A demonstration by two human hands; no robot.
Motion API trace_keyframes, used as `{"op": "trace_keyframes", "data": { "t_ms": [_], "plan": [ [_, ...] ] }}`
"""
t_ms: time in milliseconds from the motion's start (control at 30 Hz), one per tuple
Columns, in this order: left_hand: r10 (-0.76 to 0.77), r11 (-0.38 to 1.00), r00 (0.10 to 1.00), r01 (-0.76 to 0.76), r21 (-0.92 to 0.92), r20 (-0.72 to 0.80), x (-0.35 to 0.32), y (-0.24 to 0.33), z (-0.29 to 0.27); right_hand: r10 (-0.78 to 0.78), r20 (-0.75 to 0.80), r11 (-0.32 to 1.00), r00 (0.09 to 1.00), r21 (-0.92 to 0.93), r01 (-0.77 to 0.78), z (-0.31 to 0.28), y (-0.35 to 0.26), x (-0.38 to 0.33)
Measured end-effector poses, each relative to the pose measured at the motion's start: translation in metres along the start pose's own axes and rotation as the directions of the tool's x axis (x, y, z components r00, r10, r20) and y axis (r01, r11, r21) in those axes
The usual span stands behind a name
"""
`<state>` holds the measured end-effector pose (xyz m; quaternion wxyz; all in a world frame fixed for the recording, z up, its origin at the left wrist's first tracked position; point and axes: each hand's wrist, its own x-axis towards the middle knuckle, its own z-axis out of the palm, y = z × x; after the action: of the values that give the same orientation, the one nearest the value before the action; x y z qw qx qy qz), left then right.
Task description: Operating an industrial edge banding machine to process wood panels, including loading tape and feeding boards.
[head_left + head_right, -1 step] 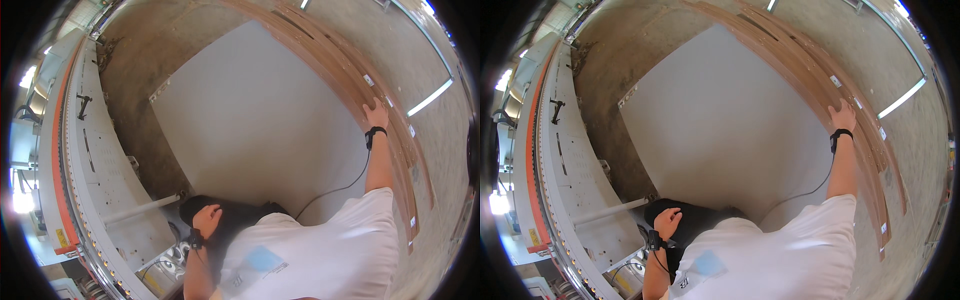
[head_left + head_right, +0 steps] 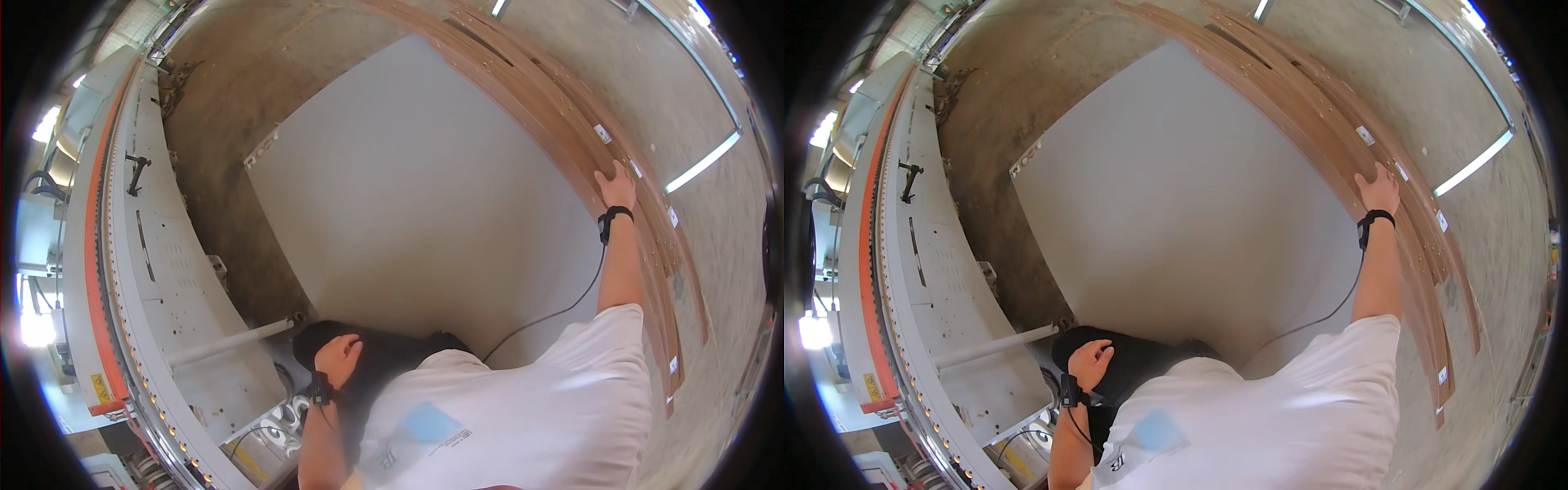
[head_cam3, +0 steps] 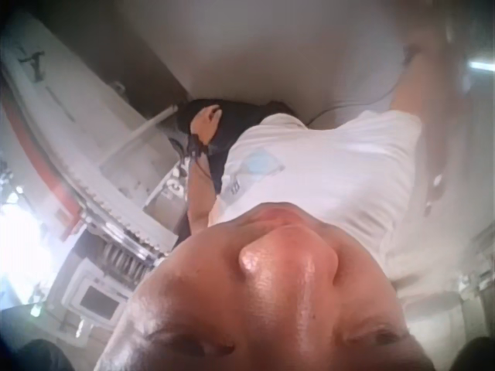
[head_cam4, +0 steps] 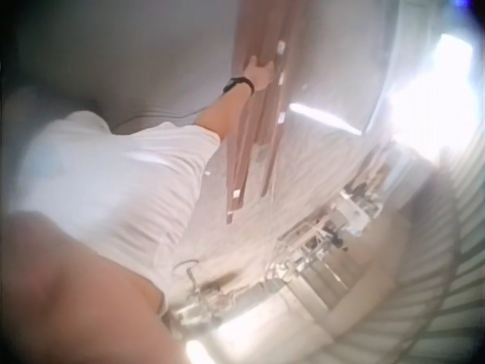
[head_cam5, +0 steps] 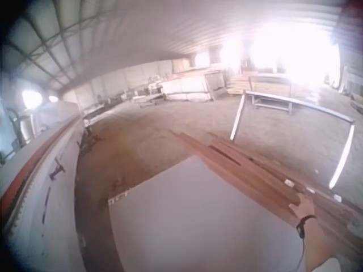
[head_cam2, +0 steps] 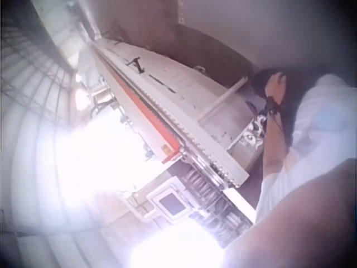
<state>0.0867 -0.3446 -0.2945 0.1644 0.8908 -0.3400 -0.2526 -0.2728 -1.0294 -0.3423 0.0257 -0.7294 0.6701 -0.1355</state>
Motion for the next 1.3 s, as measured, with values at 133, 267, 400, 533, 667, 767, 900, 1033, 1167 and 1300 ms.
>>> {"op": "trace_keyframes", "data": {
  "t_ms": [133,267,400,533,667,767,900,1033,1167,1300],
  "plan": [
    [-0.117,0.991,0.992,0.114,0.07,0.049,0.023,0.003,0.006,0.067,0.121,0.997,0.99,0.033,-0.072,0.021,0.006,0.036],
    [-0.187,0.967,0.981,0.175,0.183,0.047,0.038,0.005,0.012,0.065,0.121,0.998,0.991,-0.007,-0.065,0.042,0.004,0.052],
    [-0.145,0.959,0.989,0.136,0.25,0.018,0.048,0.007,0.022,0.044,0.053,0.994,0.998,0.098,-0.049,0.054,0.014,0.058],
    [-0.117,0.952,0.992,0.097,0.291,0.053,0.062,0.01,0.031,-0.102,-0.074,0.977,0.992,0.179,0.114,0.059,0.024,0.052],
    [-0.124,0.953,0.991,0.103,0.284,0.057,0.065,0.011,0.031,-0.173,-0.144,0.956,0.974,0.212,0.201,0.047,0.034,0.029],
    [-0.109,0.966,0.992,0.091,0.244,0.062,0.064,0.011,0.03,-0.219,-0.198,0.921,0.955,0.282,0.269,0.028,0.045,0.012],
    [-0.133,0.962,0.99,0.115,0.247,0.057,0.067,0.014,0.033,-0.229,-0.14,0.932,0.963,0.252,0.259,0.009,0.04,-0.019],
    [-0.133,0.956,0.991,0.122,0.268,0.026,0.065,0.017,0.039,-0.298,-0.076,0.92,0.952,0.243,0.307,-0.005,0.007,-0.068],
    [-0.124,0.965,0.991,0.13,0.229,-0.042,0.059,0.015,0.04,-0.419,-0.11,0.869,0.901,0.24,0.433,-0.009,-0.044,-0.103],
    [-0.109,0.978,0.989,0.125,0.169,-0.098,0.05,0.012,0.041,-0.55,-0.221,0.785,0.806,0.193,0.588,-0.022,-0.095,-0.121]
  ]
}}
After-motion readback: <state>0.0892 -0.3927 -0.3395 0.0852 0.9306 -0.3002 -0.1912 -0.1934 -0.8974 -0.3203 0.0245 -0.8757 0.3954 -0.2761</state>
